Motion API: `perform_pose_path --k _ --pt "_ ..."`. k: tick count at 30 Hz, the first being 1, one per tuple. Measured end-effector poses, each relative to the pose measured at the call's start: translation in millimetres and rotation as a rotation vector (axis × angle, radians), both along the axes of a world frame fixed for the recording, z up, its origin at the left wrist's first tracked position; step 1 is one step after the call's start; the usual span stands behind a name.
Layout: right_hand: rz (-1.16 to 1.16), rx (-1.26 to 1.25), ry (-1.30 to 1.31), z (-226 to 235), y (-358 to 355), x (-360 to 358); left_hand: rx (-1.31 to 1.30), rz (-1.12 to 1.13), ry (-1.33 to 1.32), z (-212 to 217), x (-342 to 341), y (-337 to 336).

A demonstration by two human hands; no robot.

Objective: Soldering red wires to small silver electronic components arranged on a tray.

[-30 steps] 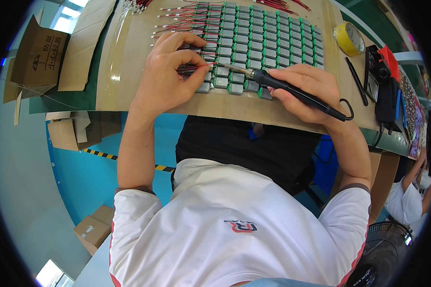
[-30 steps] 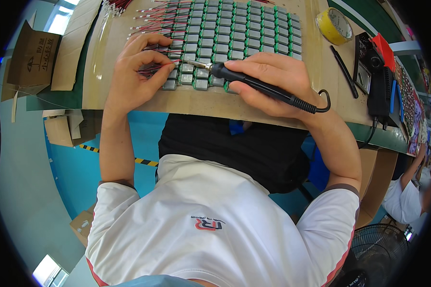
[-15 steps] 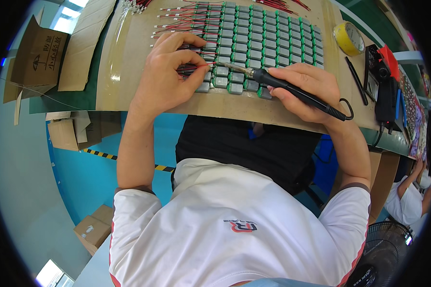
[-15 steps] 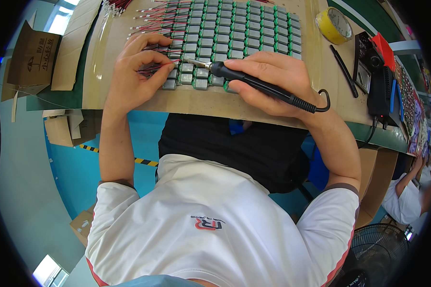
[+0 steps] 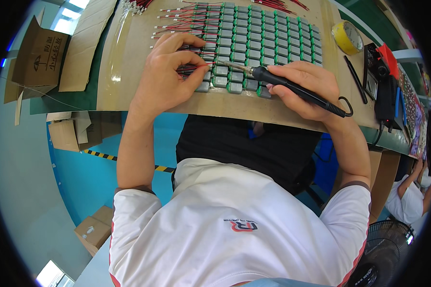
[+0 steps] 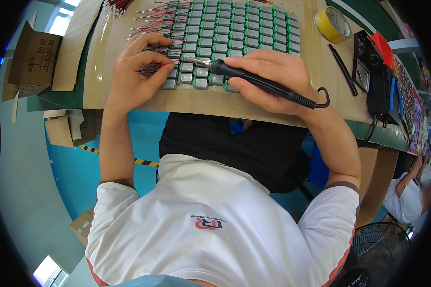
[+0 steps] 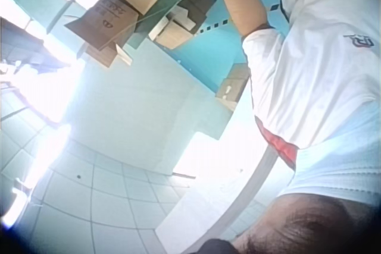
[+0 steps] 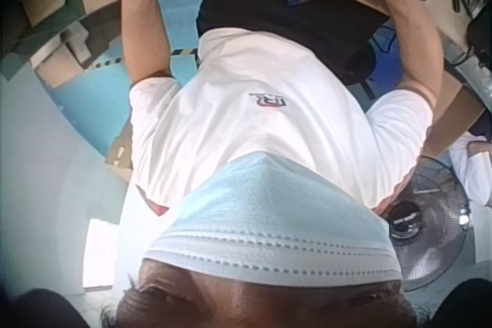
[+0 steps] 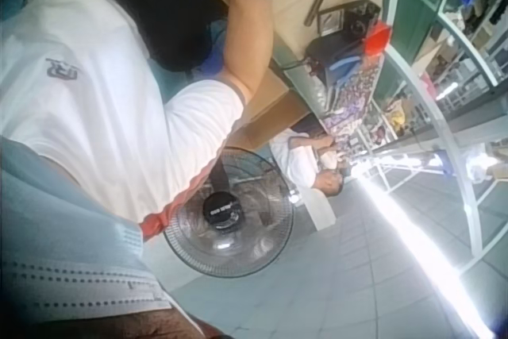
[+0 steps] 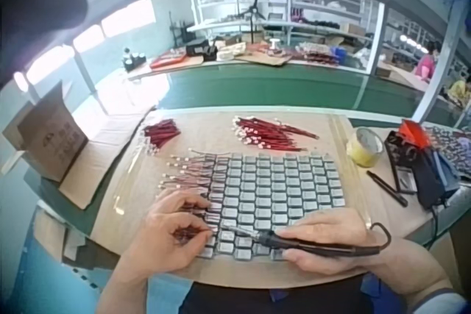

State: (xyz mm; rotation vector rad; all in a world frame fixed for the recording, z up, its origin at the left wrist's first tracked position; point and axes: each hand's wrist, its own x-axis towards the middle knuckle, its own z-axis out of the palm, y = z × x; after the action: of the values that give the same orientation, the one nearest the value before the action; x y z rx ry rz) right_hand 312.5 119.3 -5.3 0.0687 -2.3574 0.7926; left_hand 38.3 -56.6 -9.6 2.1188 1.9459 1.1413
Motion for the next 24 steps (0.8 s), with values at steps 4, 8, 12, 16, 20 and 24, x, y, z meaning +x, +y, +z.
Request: perform_pose_path --k 4,8,12,16,20,24 --pt "-0.007 -0.016 -0.005 -2.0 0.8 0.2 -0.009 -0.006 -0.011 -0.2 -0.1 -1.2" --pt "-0.011 -0.016 0.012 -1.8 0.9 -0.3 0.061 -0.02 -0.034 -0.7 0.5 -1.5" --pt "-0.022 -0.021 0.031 -2.5 2.0 0.3 0.131 -0.011 0.028 -0.4 -0.1 -3.5" --pt "-0.03 -0.031 0.043 -4.3 3.1 1.6 0.194 -0.06 -0.021 -3.7 -2.4 -3.1" --pt "-0.012 -0.043 0.043 -2.4 3.5 2.6 0.189 -0.063 -0.071 0.0 -1.3 -1.4" --pt "0.019 -0.039 0.026 -1.6 3.4 3.3 0.183 -0.129 -0.036 -3.0 -7.8 -4.3"
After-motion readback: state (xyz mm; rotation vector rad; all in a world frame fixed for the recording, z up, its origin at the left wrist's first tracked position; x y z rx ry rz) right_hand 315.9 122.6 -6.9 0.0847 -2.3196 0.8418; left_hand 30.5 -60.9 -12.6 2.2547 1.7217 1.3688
